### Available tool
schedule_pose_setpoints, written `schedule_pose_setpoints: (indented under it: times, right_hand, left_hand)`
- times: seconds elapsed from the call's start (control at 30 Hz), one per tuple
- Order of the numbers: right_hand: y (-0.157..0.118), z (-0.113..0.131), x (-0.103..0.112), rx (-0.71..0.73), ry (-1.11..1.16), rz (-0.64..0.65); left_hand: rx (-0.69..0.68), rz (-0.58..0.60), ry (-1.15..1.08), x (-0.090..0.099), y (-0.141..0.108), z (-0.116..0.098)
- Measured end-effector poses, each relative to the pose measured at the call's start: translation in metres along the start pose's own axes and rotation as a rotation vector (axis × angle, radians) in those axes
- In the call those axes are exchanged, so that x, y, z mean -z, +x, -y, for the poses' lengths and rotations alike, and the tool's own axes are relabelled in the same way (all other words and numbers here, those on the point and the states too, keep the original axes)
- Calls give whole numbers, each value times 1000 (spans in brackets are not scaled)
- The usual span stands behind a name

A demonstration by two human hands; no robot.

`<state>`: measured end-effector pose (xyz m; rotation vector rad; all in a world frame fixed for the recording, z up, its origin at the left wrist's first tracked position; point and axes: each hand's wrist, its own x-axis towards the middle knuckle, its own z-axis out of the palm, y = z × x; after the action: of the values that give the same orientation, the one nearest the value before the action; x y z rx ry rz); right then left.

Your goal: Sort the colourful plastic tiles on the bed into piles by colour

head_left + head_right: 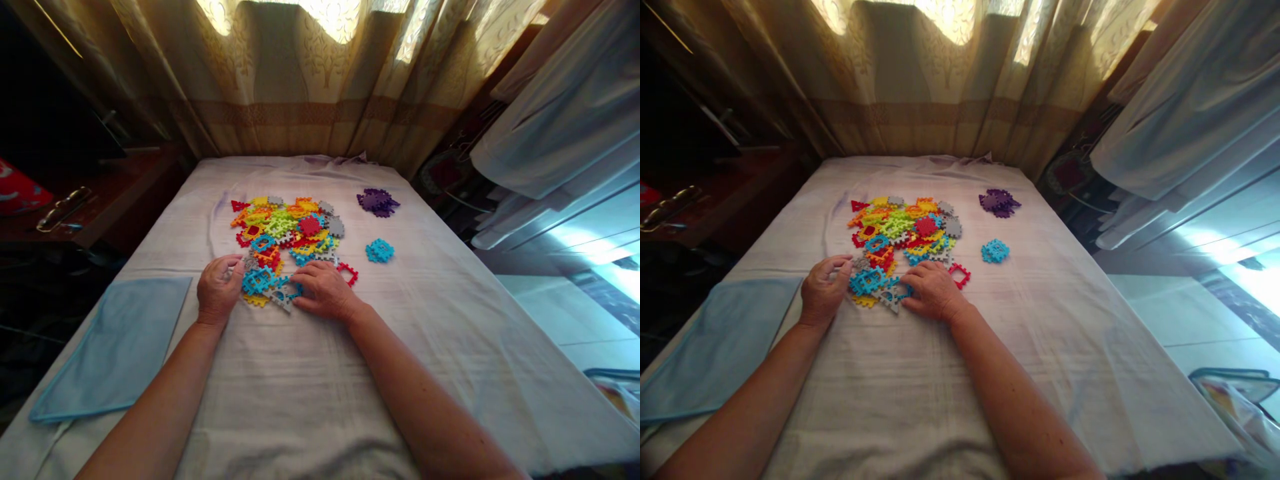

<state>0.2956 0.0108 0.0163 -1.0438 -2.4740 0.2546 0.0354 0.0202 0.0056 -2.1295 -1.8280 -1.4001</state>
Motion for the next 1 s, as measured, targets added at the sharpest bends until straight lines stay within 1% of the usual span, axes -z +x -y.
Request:
schedule_pose_setpoints:
  times: [0.1,0.2,0.33,0.43,0.53,0.63,0.73,0.8,0.87,0.93,1.0]
  right_hand:
    - [-2,-9,7,-27,-20,-55]
    - [-7,-24,16,-84,-57,-131]
    - [-17,-47,30,-195,-116,-230]
    - [-28,-64,39,-300,-161,-305]
    - [-43,-84,44,-458,-215,-396]
    - [-60,-105,47,-672,-279,-466]
    - [-75,-121,47,-883,-315,-471]
    - [-81,-127,46,-967,-317,-467]
    - [-81,-128,45,-978,-315,-480]
    - [-77,-124,44,-945,-317,-509]
    - [-69,-116,43,-890,-316,-534]
  left_hand:
    - [-13,43,-8,-2,-1,0]
    - [-2,83,4,-2,-2,-3]
    - [65,108,38,-1,-2,-4]
    - [87,108,59,-1,-2,-3]
    - [61,114,127,0,-2,-2]
    - [14,134,222,1,-3,-2]
    - [-39,169,293,0,-5,-5]
    - [-76,188,322,-2,-6,-8]
    - [-100,202,318,-5,-7,-11]
    - [-108,219,266,-7,-7,-13]
    - [-90,255,162,-7,-7,-16]
